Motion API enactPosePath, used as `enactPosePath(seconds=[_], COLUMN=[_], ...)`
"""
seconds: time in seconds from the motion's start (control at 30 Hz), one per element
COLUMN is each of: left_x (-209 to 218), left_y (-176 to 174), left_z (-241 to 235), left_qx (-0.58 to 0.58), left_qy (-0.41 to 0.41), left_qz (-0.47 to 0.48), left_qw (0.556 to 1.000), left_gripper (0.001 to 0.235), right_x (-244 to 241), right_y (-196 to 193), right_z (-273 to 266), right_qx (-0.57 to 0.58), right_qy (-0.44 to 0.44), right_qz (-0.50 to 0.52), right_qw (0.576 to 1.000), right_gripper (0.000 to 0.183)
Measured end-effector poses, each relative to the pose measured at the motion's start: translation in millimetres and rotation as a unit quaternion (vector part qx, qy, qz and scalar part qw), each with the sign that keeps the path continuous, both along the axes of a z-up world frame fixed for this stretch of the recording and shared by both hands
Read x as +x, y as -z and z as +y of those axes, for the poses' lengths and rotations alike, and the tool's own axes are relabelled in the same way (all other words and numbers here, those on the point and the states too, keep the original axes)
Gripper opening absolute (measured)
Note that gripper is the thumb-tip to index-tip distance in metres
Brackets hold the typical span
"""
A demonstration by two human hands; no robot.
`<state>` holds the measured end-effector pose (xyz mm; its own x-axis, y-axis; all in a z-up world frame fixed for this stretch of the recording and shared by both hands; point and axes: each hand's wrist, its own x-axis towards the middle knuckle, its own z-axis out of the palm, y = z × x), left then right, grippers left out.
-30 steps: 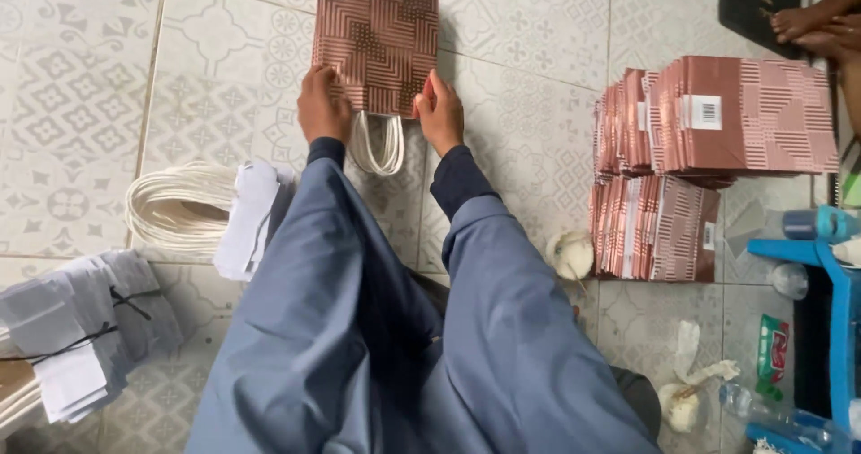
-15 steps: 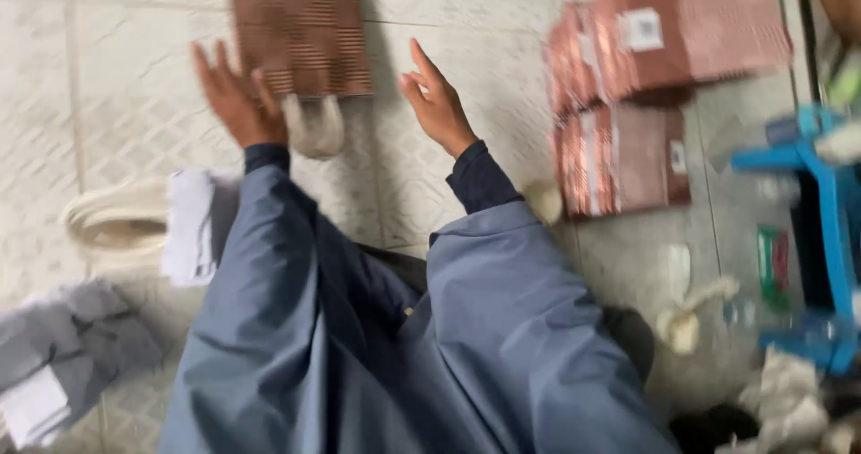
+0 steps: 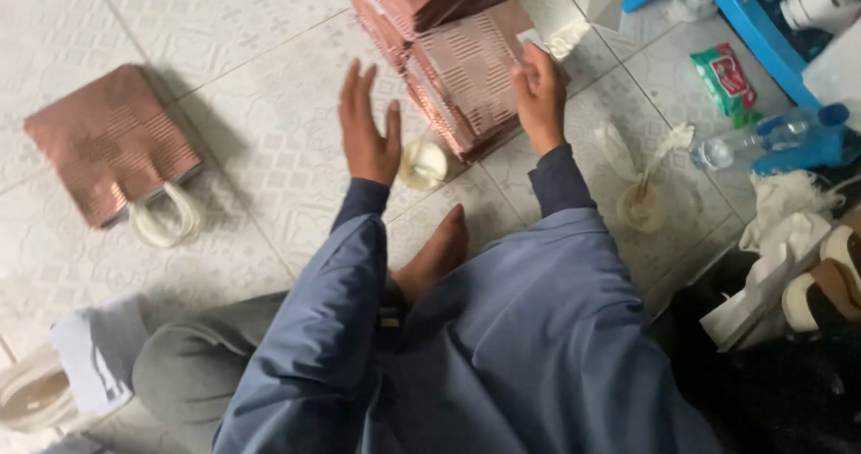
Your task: The person sits on the floor and assembles patterned paper gift bags. They attach white paper tags to the handles using a small wooden stick to apply adhesive from a bowl, then fold and press the bags closed before stacking them.
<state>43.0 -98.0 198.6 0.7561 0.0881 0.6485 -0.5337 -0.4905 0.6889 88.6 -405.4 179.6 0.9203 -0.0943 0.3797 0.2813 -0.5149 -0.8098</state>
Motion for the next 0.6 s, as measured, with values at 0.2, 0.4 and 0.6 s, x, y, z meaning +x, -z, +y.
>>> enactPosePath(seconds=[0.2, 0.4, 0.6], left_x=[20, 24, 19], left_y=[66, 102, 114], left_z=[-109, -151, -157], left_qx=[0.063, 0.183, 0.162], left_qy=[0.048, -0.031, -0.028], left_qz=[0.049, 0.111, 0.141], left_qw=[0.996, 0.976, 0.976], left_gripper=[0.054, 0.073, 0.073], right_x=[35, 45, 31], right_y=[110, 120, 111], right_z=[-126, -133, -121], right_qx=[-0.15, -0.07, -0.088], right_qy=[0.152, 0.118, 0.125], right_qz=[-0.004, 0.128, -0.026], right_qw=[0.977, 0.982, 0.988], right_gripper=[0.053, 0.078, 0.055])
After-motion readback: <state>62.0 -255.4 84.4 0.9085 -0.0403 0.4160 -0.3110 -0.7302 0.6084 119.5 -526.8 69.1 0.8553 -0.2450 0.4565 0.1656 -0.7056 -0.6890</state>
